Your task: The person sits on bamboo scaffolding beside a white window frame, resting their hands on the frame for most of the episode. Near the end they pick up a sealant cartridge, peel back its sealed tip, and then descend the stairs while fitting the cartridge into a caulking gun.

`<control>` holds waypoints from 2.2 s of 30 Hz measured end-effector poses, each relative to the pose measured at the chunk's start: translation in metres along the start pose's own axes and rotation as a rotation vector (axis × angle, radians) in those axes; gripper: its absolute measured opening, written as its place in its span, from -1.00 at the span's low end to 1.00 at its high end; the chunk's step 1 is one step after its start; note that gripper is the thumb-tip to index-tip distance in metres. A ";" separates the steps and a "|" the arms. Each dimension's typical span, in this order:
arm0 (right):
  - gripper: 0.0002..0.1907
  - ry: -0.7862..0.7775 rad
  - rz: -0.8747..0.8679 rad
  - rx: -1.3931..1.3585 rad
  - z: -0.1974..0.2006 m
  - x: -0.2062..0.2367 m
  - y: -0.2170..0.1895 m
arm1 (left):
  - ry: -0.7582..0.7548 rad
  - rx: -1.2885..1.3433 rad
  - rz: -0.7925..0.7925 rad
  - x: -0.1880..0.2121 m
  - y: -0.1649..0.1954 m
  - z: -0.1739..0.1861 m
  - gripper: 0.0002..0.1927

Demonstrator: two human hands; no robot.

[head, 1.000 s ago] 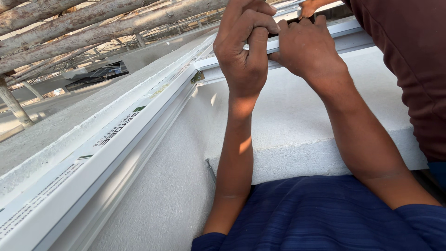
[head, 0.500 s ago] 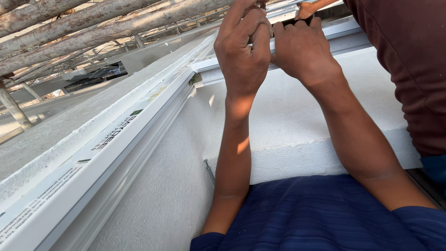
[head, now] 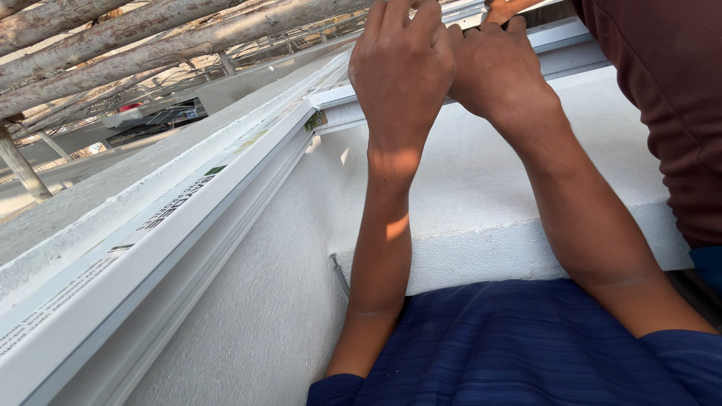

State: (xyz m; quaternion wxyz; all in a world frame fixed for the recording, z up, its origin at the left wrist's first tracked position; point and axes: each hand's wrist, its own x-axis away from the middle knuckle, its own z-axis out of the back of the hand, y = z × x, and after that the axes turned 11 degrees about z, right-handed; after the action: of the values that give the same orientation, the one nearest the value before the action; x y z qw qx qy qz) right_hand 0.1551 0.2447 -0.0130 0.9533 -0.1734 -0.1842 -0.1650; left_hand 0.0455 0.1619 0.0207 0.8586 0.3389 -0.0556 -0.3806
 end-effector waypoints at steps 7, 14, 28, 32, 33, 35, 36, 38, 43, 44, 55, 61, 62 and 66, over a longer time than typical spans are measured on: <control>-0.69 0.013 -0.021 0.094 -0.017 -0.001 0.005 | -0.390 -0.335 0.039 0.009 -0.005 -0.013 -0.80; -0.65 0.095 -0.018 0.039 -0.028 0.002 0.007 | -0.433 -0.293 0.030 0.016 -0.009 -0.018 -0.84; -0.62 0.090 0.014 0.073 -0.037 0.000 0.010 | -0.463 -0.260 0.019 0.020 -0.011 -0.023 -0.79; -0.56 0.038 0.010 0.110 -0.038 0.001 0.010 | -0.432 -0.271 -0.003 0.022 -0.016 -0.027 -0.86; -0.56 0.033 0.005 0.099 -0.037 0.002 0.010 | -0.426 -0.278 -0.010 0.022 -0.017 -0.027 -0.87; -0.55 0.023 -0.008 0.077 -0.035 0.001 0.009 | -0.416 -0.291 -0.025 0.023 -0.016 -0.028 -0.89; -0.56 0.028 -0.014 0.075 -0.033 0.001 0.008 | -0.422 -0.283 -0.015 0.023 -0.015 -0.028 -0.87; -0.55 0.043 -0.026 0.071 -0.030 -0.001 0.006 | -0.434 -0.269 0.001 0.022 -0.014 -0.029 -0.81; -0.54 -0.014 -0.038 0.058 -0.020 0.001 0.004 | -0.433 -0.266 -0.014 0.021 -0.019 -0.030 -0.82; -0.53 -0.058 -0.048 0.008 -0.019 0.002 0.002 | -0.436 -0.272 -0.018 0.023 -0.020 -0.030 -0.82; -0.74 0.077 -0.086 -0.148 -0.016 0.006 -0.004 | -0.468 -0.315 -0.017 0.030 -0.027 -0.035 -0.85; -0.66 0.090 -0.079 -0.077 -0.011 0.005 -0.007 | -0.389 -0.292 -0.065 0.029 -0.027 -0.036 -0.74; -0.63 0.096 -0.072 -0.039 -0.011 0.005 -0.007 | -0.370 -0.272 -0.073 0.029 -0.027 -0.036 -0.71; -0.67 0.050 -0.094 -0.124 -0.010 0.005 -0.006 | -0.464 -0.305 -0.006 0.029 -0.028 -0.035 -0.81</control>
State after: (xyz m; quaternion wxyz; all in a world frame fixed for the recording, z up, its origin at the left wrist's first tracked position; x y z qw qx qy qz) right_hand 0.1604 0.2340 -0.0180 0.9362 -0.2193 -0.1577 -0.2251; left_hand 0.0611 0.1470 -0.0289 0.8627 0.1097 -0.1920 -0.4548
